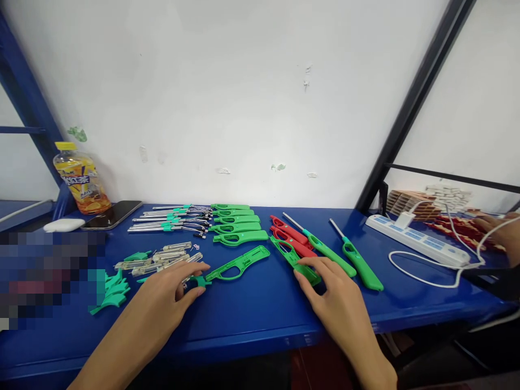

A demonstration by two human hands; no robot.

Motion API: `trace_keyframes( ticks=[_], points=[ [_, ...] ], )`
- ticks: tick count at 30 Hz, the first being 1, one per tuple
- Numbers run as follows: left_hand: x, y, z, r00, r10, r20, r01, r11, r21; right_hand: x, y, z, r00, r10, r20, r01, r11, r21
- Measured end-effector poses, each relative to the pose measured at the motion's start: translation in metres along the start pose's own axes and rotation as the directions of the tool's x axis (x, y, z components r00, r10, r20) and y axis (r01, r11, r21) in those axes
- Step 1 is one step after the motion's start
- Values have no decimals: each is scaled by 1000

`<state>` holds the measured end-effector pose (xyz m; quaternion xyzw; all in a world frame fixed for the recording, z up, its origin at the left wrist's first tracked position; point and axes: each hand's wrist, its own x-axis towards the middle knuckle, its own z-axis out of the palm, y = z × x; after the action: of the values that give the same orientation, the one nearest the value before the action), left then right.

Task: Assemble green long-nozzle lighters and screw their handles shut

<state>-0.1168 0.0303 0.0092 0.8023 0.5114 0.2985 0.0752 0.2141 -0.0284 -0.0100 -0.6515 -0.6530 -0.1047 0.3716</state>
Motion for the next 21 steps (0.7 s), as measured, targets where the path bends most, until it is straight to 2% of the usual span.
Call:
trace_keyframes(
  ticks=[8,11,14,17,21],
  points=[
    [-2,-4,-10,1000,-4,25,5,1000,-27,4,-17,8,997,-65,33,67,995,-69],
    [-4,-2,-14,999,24,-26,-26,998,-58,7,-25,9,989,-123,76,128,990,-63],
    [0,0,-26,999,30,-29,-29,999,21,14,-39,9,965,-217,149,222,975,-22],
    [19,-5,-50,994,18,108,-43,971,237,26,-58,13,917,-318,243,316,948,45],
    [66,-32,-79,982,4,189,-75,927,367,41,-84,22,840,-402,364,379,915,137]
  ],
)
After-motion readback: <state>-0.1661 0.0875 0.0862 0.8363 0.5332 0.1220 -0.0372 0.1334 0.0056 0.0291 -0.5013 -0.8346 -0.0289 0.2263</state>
